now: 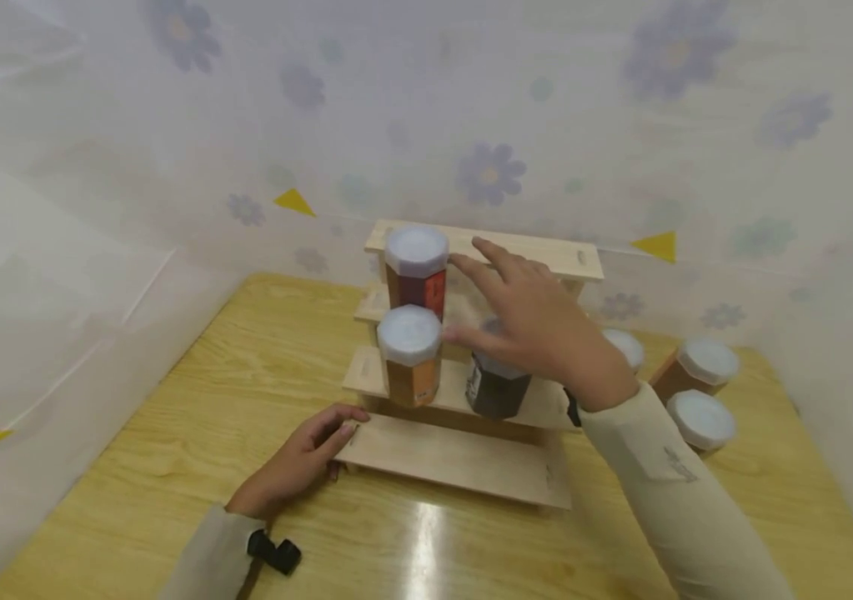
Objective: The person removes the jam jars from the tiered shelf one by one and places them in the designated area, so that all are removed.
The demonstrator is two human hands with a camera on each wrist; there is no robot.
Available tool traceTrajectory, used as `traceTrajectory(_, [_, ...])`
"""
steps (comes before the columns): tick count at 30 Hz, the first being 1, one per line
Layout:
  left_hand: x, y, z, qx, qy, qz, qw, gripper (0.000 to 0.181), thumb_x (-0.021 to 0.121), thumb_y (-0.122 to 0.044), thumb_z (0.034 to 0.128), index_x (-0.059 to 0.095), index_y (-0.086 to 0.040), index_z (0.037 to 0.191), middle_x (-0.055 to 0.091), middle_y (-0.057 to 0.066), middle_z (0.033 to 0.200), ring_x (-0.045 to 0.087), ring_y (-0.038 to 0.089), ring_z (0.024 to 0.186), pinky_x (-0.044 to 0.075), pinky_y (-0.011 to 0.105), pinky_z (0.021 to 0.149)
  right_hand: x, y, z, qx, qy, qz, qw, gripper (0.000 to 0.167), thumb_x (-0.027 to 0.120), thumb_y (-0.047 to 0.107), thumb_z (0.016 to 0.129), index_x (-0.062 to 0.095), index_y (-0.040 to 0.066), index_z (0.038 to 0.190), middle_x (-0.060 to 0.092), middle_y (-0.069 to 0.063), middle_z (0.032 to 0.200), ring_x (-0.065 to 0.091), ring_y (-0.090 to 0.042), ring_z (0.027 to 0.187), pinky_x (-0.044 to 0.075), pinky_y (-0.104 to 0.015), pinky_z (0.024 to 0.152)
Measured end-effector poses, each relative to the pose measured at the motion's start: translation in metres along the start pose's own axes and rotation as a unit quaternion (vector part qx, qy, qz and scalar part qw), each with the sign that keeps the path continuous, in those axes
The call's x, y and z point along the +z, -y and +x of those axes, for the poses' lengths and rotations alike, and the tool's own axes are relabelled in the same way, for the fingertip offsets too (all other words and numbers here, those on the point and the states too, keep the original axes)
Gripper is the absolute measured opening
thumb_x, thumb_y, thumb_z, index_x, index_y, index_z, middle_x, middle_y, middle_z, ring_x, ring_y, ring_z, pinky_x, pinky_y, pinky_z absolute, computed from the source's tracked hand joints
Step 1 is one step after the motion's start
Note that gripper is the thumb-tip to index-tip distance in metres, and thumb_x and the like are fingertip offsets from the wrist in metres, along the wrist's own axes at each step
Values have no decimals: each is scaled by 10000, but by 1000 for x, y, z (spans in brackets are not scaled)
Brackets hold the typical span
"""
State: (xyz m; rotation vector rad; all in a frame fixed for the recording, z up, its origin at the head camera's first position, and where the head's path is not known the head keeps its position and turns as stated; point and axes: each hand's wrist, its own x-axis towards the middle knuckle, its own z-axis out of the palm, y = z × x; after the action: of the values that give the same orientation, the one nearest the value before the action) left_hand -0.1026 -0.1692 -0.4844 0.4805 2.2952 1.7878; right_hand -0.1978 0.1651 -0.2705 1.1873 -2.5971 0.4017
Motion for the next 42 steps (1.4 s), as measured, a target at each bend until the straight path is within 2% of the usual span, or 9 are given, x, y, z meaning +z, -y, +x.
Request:
traceTrajectory(2, [1, 0, -1, -9, -3, -13, 10000, 290, 467, -287, 1128, 582, -185, 1374, 576, 85, 1254, 543, 161, 687, 568, 356, 563, 0, 1, 3, -38, -16, -16, 10000, 879, 748, 485, 940, 309, 160, 1628, 275, -186, 1658, 430, -489, 1381, 360, -695, 1070])
traceTrajectory(5, [1, 0, -1, -43, -20, -32, 10000, 290, 468, -294, 1127, 584, -191, 1372, 570, 67, 1309, 543, 166, 697, 569, 356, 568, -2, 2, 8, -53, -20, 8, 10000, 926, 743, 466, 948, 246, 105, 1640, 278, -201, 1651, 437, -504, 1364, 381, -698, 1049])
traceTrajectory(10, [2, 0, -2, -45, -39, -43, 10000, 277, 473, -297, 1125, 586, -218, 1366, 556, 18, 1379, 543, 170, 709, 571, 354, 578, -6, 2, 18, 67, 137, 235, 9996, 946, 718, 435, 979, 135, 151, 1667, 219, -167, 1679, 384, -476, 1421, 382, -685, 1066])
traceTrajectory(18, [4, 0, -1, 109, -2, 63, 9999, 280, 465, -289, 1128, 586, -213, 1369, 541, 19, 1444, 577, 153, 889, 561, 322, 706, -12, 2, 29, -144, 277, 354, 9989, 908, 713, 439, 984, 169, 183, 1664, 222, -127, 1675, 383, -403, 1444, 422, -644, 1064])
traceTrajectory(20, [4, 0, -1, 121, -3, 52, 9999, 280, 464, -293, 1128, 586, -217, 1369, 550, 16, 1421, 568, 167, 788, 570, 332, 645, -14, 2, 30, -133, 272, 359, 9989, 912, 712, 440, 984, 162, 187, 1666, 216, -122, 1677, 381, -407, 1445, 423, -653, 1057])
traceTrajectory(23, [4, 0, 0, 141, 9, 61, 9999, 279, 463, -286, 1129, 585, -213, 1369, 553, 25, 1405, 554, 178, 741, 565, 343, 610, -14, 2, 32, -121, 312, 310, 9990, 910, 697, 465, 988, 149, 212, 1669, 196, -119, 1688, 367, -417, 1454, 421, -663, 1053])
traceTrajectory(27, [4, 0, 0, 134, 7, 78, 9999, 277, 465, -274, 1128, 584, -206, 1368, 566, 39, 1363, 563, 178, 779, 563, 339, 648, -13, 4, 37, -162, 445, 179, 9987, 900, 665, 515, 993, 136, 248, 1671, 168, -122, 1699, 353, -426, 1463, 421, -662, 1053])
traceTrajectory(34, [5, -2, -2, 12, -56, -10, 10000, 268, 480, -286, 1123, 589, -212, 1356, 573, 77, 1104, 559, 219, 668, 572, 366, 573, -13, 9, 53, -431, 512, 39, 9978, 882, 642, 578, 981, 189, 249, 1663, 208, -147, 1682, 384, -405, 1447, 442, -621, 1057])
traceTrajectory(42, [7, -3, -2, 20, -18, 35, 10000, 280, 467, -285, 1127, 583, -206, 1369, 581, 56, 1258, 563, 209, 670, 568, 352, 583, -14, 10, 66, -79, 1032, 365, 9940, 830, 569, 644, 985, 192, 327, 1654, 192, -59, 1689, 559, -314, 1262, 514, -546, 949])
